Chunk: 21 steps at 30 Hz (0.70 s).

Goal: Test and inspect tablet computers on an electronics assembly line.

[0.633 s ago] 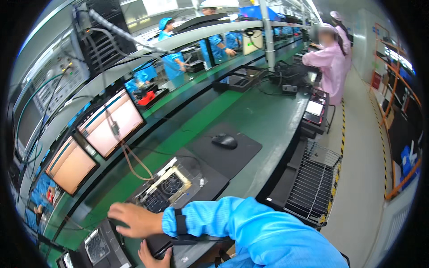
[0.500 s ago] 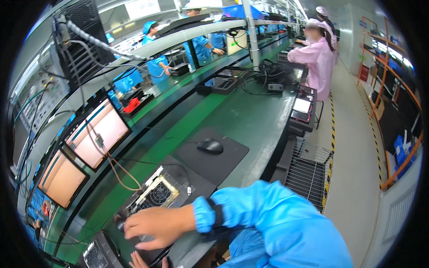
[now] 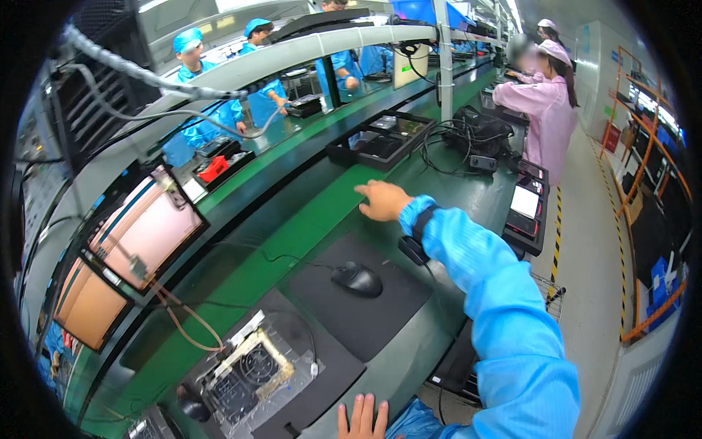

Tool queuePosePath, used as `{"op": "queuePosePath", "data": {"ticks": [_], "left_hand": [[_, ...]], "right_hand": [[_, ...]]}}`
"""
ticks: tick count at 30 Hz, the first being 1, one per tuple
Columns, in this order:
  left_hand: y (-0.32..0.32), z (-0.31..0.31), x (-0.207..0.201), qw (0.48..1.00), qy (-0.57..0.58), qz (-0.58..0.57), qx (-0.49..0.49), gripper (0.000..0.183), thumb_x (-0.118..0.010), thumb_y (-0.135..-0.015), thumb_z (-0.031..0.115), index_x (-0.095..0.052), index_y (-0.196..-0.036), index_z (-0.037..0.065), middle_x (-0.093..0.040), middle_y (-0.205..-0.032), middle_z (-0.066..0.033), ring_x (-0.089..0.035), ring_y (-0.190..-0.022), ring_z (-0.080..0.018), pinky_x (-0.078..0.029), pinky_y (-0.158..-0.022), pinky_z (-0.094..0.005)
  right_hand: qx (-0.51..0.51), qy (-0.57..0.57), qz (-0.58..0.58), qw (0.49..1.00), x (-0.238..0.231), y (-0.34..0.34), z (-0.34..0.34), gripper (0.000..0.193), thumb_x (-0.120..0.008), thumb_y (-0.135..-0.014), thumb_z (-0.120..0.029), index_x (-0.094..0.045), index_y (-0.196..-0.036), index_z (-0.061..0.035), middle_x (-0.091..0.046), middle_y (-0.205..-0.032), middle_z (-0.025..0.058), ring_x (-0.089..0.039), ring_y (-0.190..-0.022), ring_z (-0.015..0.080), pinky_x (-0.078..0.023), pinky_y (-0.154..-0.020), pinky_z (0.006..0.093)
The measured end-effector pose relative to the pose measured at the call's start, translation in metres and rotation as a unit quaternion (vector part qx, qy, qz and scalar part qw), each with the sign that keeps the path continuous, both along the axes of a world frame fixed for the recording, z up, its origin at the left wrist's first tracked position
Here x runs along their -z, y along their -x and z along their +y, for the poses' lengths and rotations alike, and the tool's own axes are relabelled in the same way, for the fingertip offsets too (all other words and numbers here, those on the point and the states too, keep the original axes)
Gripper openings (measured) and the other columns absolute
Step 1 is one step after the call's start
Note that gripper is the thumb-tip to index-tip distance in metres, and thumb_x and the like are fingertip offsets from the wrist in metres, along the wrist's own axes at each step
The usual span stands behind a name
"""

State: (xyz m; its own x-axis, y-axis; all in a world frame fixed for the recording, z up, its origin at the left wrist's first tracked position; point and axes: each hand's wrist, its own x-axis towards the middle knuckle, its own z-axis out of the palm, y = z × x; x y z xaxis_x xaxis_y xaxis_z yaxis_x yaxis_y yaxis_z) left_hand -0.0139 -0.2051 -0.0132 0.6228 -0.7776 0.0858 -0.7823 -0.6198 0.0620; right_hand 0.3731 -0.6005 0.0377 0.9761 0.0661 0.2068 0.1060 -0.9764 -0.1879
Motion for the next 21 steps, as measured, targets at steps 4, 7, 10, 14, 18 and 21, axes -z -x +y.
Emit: {"op": "queuePosePath", "data": {"ticks": [4, 7, 10, 14, 18, 21], "left_hand": [[0.002, -0.001, 0.029, 0.998, 0.026, -0.055, -0.012, 0.107, -0.089, -0.081, 0.046, -0.043, -0.167, 0.004, -0.037, -0.174, -0.0256, -0.029, -0.166, -0.0424, -0.020, -0.134, -0.0681], [0.004, 0.005, 0.048, 0.997, -0.057, 0.056, -0.010, 0.080, -0.066, -0.099, 0.038, -0.042, -0.169, 0.007, -0.037, -0.176, -0.0225, -0.030, -0.166, -0.0416, -0.022, -0.133, -0.0696], [0.004, 0.010, 0.056, 0.999, 0.016, -0.042, 0.005, 0.067, -0.044, -0.108, 0.033, -0.042, -0.170, 0.009, -0.037, -0.177, -0.0215, -0.030, -0.167, -0.0410, -0.021, -0.132, -0.0719], [0.014, 0.014, 0.049, 0.984, -0.035, 0.174, -0.023, 0.068, -0.044, -0.107, 0.035, -0.042, -0.171, 0.010, -0.036, -0.177, -0.0222, -0.029, -0.167, -0.0411, -0.021, -0.131, -0.0732], [0.015, 0.011, 0.048, 0.988, -0.025, 0.149, -0.029, 0.069, -0.045, -0.107, 0.035, -0.042, -0.171, 0.010, -0.036, -0.177, -0.0223, -0.028, -0.168, -0.0409, -0.020, -0.131, -0.0735], [0.008, 0.008, 0.050, 0.985, -0.020, 0.168, -0.032, 0.068, -0.046, -0.106, 0.033, -0.043, -0.170, 0.009, -0.036, -0.177, -0.0219, -0.027, -0.168, -0.0406, -0.018, -0.132, -0.0722]], "right_hand": [[0.112, 0.083, -0.020, 0.990, 0.012, -0.079, -0.046, 0.086, -0.075, -0.095, -0.034, -0.040, -0.170, -0.0154, -0.047, -0.170, 0.0176, -0.050, -0.152, 0.0400, -0.050, -0.118, 0.0534], [0.171, 0.080, -0.036, 0.981, 0.024, -0.118, -0.065, 0.082, -0.072, -0.097, -0.032, -0.040, -0.170, -0.0123, -0.039, -0.176, 0.0167, -0.031, -0.166, 0.0373, -0.041, -0.127, 0.0534], [0.219, 0.042, -0.003, 0.975, 0.041, -0.139, -0.079, 0.078, -0.068, -0.101, -0.028, -0.038, -0.171, -0.0108, -0.036, -0.177, 0.0161, -0.022, -0.170, 0.0366, -0.035, -0.131, 0.0535], [0.206, 0.031, -0.031, 0.977, 0.061, -0.152, -0.082, 0.062, -0.071, -0.099, -0.026, -0.054, -0.155, -0.0062, -0.054, -0.157, 0.0164, -0.042, -0.156, 0.0396, -0.046, -0.121, 0.0552], [0.203, 0.048, -0.104, 0.972, 0.057, -0.155, -0.064, 0.037, -0.077, -0.090, -0.018, -0.074, -0.125, -0.0059, -0.066, -0.131, 0.0153, -0.061, -0.130, 0.0374, -0.057, -0.102, 0.0561], [0.178, 0.035, -0.107, 0.978, 0.033, -0.144, -0.039, 0.035, -0.076, -0.093, -0.022, -0.075, -0.124, -0.0063, -0.068, -0.128, 0.0164, -0.061, -0.130, 0.0382, -0.056, -0.102, 0.0573]]}}
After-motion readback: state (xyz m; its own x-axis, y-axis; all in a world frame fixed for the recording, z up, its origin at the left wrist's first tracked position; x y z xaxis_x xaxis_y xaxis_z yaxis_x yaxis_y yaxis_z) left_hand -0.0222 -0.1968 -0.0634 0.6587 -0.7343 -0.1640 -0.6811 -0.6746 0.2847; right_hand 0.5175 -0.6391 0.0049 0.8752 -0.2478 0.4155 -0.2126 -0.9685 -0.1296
